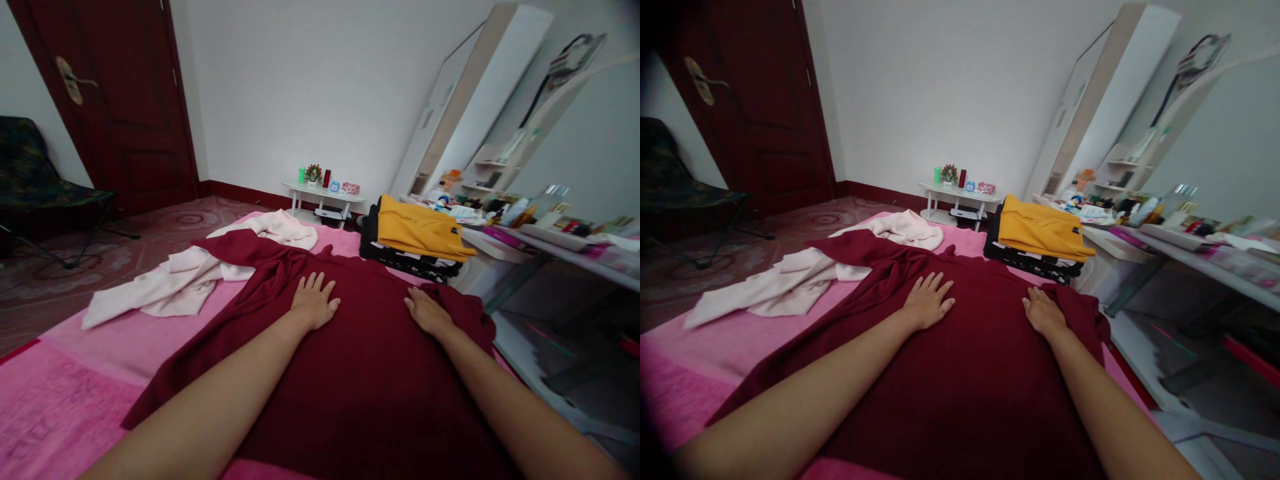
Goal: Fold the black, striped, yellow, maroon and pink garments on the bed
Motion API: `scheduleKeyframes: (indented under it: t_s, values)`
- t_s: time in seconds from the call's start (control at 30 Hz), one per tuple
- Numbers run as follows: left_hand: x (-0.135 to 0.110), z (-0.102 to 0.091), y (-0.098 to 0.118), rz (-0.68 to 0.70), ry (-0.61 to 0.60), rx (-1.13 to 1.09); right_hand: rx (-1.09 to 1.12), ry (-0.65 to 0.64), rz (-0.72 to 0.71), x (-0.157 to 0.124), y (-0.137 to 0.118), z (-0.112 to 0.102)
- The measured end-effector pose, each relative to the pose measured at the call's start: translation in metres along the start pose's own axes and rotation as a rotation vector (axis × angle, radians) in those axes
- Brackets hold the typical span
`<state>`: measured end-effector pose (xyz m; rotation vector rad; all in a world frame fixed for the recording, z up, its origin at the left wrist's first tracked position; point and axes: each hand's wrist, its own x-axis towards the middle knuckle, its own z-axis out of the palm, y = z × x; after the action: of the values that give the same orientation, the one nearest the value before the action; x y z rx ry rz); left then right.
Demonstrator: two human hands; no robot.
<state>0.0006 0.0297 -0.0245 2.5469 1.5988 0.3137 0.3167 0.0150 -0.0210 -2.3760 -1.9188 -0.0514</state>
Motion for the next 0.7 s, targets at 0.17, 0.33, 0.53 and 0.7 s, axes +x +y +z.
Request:
scheduleKeyframes:
  t_s: [0.17, 0.33, 0.53, 0.7]
  values:
    - [0.001, 0.001, 0.002, -0.007, 0.007, 0.006, 0.015, 0.046, -0.026, 0.006, -0.047, 0.004]
    - [0.000, 0.001, 0.001, -0.005, 0.013, -0.009, 0.090, -0.076, 0.044, 0.000, -0.072, 0.005]
    - [-0.003, -0.001, 0.002, -0.017, 0.017, -0.020, 0.080, 0.050, -0.010, -0.025, -0.116, -0.005]
    - [-0.003, 0.001, 0.000, -0.008, 0.039, -0.025, 0.136, 0.035, -0.110, -0.045, -0.130, 0.014]
